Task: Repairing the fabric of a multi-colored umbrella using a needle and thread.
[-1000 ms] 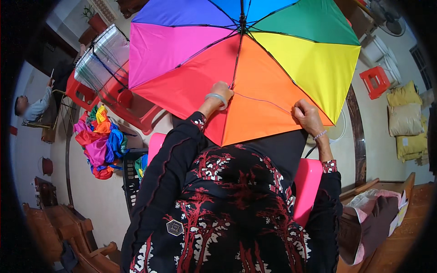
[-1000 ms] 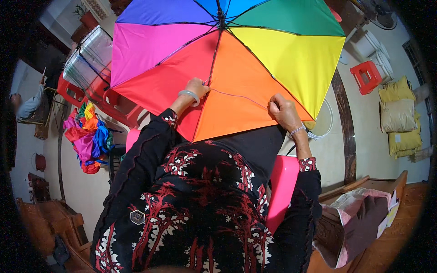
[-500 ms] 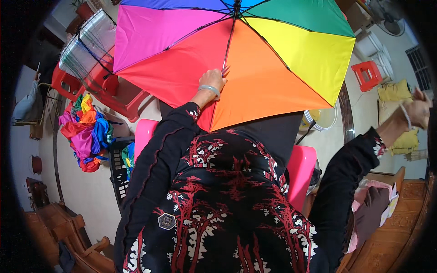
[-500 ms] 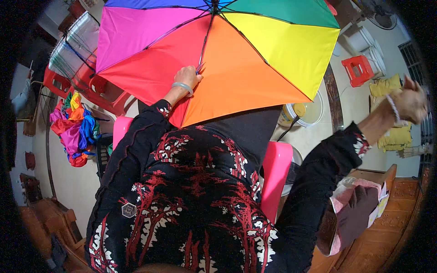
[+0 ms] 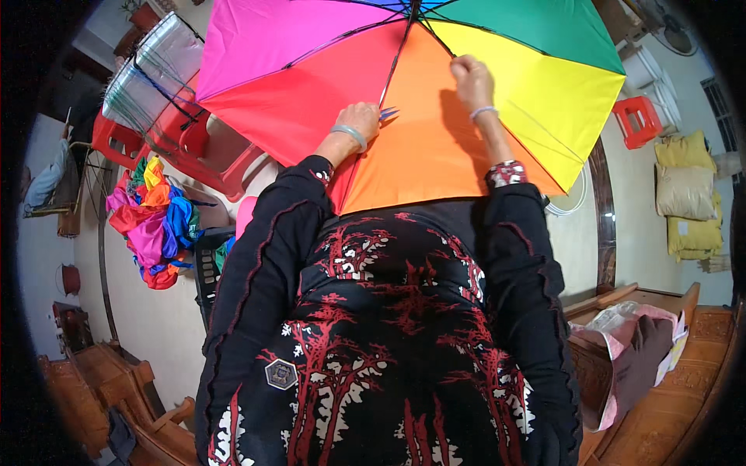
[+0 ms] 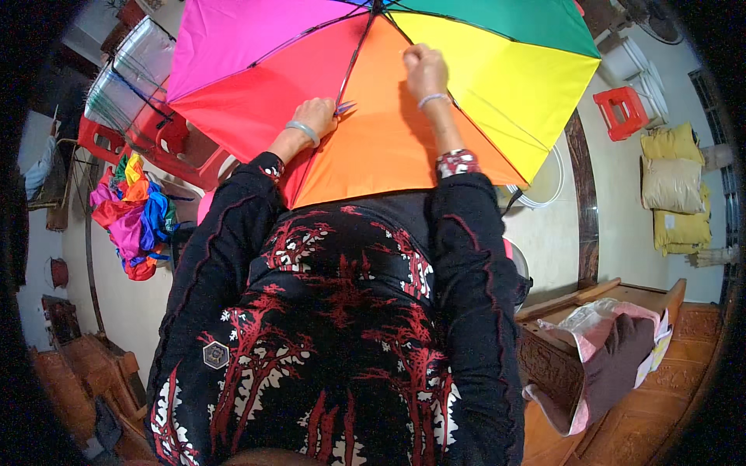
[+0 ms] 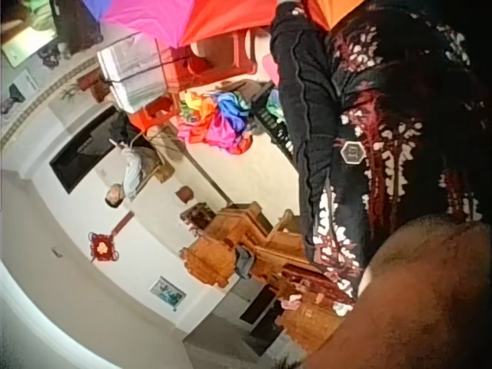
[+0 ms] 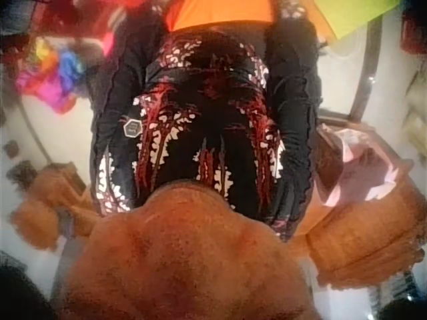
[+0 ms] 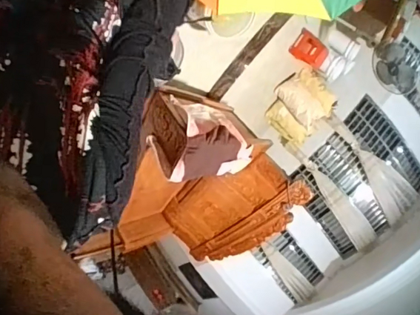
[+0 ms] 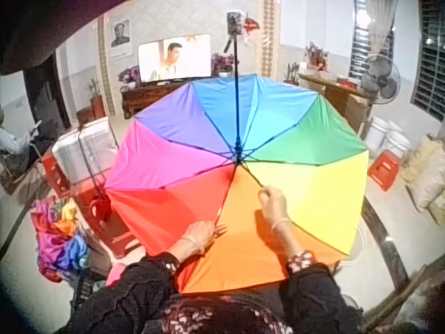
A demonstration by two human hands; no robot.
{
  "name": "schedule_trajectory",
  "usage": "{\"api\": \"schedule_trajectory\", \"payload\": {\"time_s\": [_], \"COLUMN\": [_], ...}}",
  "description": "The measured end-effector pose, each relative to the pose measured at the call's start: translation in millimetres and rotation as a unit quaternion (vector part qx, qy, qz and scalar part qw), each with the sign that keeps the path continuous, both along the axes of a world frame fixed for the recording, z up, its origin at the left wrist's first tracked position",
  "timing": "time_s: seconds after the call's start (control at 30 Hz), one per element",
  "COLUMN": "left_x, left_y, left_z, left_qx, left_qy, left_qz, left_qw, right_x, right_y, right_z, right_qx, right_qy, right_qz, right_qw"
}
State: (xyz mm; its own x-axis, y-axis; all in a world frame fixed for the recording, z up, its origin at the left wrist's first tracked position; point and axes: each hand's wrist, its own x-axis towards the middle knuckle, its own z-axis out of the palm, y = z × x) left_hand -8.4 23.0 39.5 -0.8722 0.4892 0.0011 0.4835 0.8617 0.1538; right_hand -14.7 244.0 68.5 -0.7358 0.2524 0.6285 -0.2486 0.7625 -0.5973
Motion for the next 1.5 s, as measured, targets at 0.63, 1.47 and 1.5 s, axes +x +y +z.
{"api": "schedule_trajectory", "payload": {"time_s": [0.63, 1.47, 1.5], "left_x": [0, 15, 15], "left_y": [7, 5, 4], "left_z": [-47, -17, -17], "left_qx": [0.356, 0.459, 0.46], "left_qy": [-0.241, -0.331, -0.331], "left_qz": [0.22, 0.285, 0.284], "left_qw": [0.876, 0.774, 0.773], "right_x": [28, 35, 35], "right_y": [-65, -92, -92], "right_z": [-70, -59, -58], "right_qx": [0.019, 0.176, 0.18], "right_qy": [-0.21, -0.297, -0.314], "right_qz": [0.059, 0.061, 0.074], "right_qw": [0.976, 0.937, 0.929]}}
